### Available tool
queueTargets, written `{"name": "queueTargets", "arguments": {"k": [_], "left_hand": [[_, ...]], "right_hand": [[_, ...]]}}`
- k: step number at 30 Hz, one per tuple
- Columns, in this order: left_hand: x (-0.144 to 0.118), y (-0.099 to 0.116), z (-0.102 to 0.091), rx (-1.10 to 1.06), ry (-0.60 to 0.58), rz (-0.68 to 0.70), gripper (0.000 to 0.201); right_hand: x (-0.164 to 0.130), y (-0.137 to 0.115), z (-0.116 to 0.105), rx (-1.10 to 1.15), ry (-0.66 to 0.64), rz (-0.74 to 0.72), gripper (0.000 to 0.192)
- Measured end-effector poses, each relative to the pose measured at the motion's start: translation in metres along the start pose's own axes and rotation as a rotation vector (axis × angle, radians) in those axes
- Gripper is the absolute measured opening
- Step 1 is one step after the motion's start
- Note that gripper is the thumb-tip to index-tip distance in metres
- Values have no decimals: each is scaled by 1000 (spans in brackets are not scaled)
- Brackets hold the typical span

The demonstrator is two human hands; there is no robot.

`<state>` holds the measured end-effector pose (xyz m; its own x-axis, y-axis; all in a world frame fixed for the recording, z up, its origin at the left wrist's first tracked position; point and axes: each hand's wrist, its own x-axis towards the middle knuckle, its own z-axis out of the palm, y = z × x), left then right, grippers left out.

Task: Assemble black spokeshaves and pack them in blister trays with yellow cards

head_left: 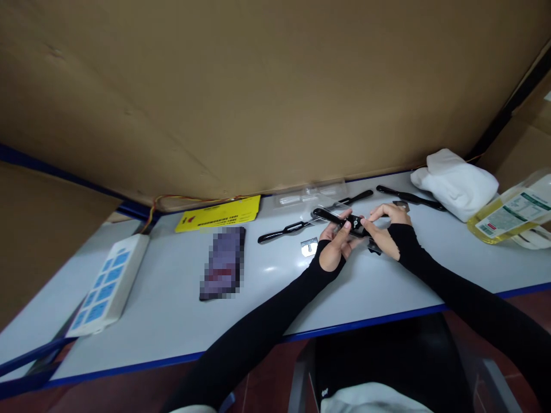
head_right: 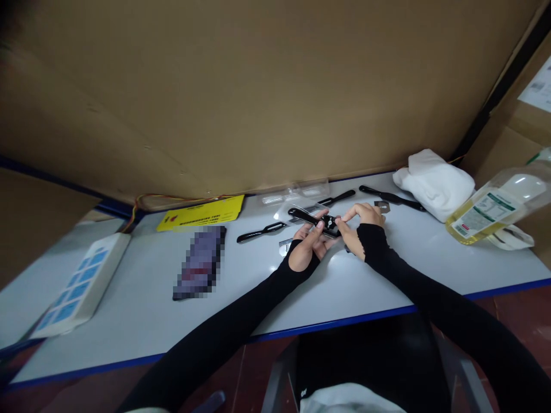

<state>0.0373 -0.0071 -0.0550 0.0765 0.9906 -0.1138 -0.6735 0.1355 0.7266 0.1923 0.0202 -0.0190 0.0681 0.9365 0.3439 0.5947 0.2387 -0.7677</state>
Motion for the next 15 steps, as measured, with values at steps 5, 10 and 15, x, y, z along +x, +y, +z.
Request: {"name": "queueTargets", "arguments": {"k": [5, 10, 15], "left_hand": [[2, 1, -2, -9, 16, 21, 69], [1, 2, -2, -10, 4, 45, 65], [0, 4, 1, -20, -16, 47, 69]], "right_hand": [[6, -5, -10, 70, -133, 11, 35], [9, -10, -20, 67, -250, 2, 42], [13, -3, -25, -8, -357, -92, 37]]}}
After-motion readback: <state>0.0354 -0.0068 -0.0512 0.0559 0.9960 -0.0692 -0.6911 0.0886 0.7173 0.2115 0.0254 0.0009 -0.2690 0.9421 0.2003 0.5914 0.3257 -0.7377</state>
